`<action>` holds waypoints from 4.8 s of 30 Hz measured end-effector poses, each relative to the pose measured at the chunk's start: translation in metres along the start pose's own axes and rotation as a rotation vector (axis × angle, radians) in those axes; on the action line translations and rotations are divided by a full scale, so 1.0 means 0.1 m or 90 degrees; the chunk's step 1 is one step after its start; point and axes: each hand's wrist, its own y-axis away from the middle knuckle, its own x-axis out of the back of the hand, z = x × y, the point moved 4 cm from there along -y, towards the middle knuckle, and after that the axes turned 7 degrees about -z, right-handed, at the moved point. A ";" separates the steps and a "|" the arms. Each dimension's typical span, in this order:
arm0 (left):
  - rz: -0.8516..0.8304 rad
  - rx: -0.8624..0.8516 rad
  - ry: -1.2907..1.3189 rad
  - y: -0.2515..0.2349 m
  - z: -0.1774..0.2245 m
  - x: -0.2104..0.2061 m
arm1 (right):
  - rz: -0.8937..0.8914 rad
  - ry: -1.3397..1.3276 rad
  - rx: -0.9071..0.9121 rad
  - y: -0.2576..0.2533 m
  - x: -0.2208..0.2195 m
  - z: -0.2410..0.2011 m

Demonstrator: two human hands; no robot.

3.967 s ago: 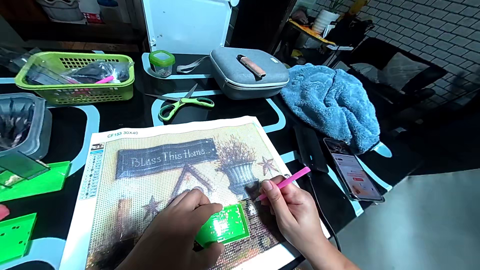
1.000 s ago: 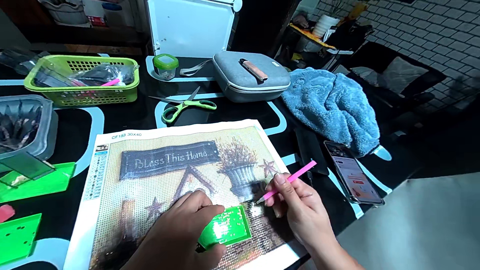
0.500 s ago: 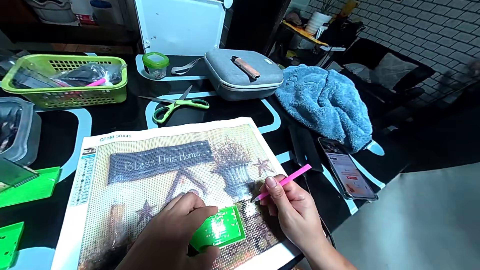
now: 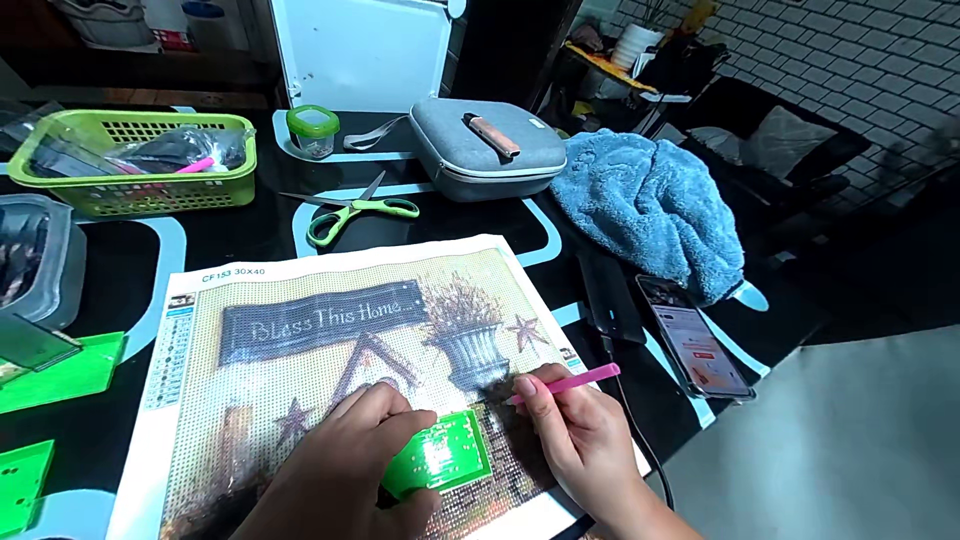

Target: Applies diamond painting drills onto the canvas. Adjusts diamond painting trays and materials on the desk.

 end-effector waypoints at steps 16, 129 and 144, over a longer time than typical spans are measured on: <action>0.073 -0.032 -0.034 0.00 -0.04 -0.07 | -0.097 -0.260 0.029 -0.11 -0.26 -0.21; 0.080 -0.037 -0.035 0.00 -0.05 -0.08 | -0.094 -0.195 0.038 -0.15 -0.32 -0.24; 0.069 -0.022 -0.036 -0.01 -0.03 -0.08 | -0.061 -0.277 -0.013 -0.15 -0.23 -0.20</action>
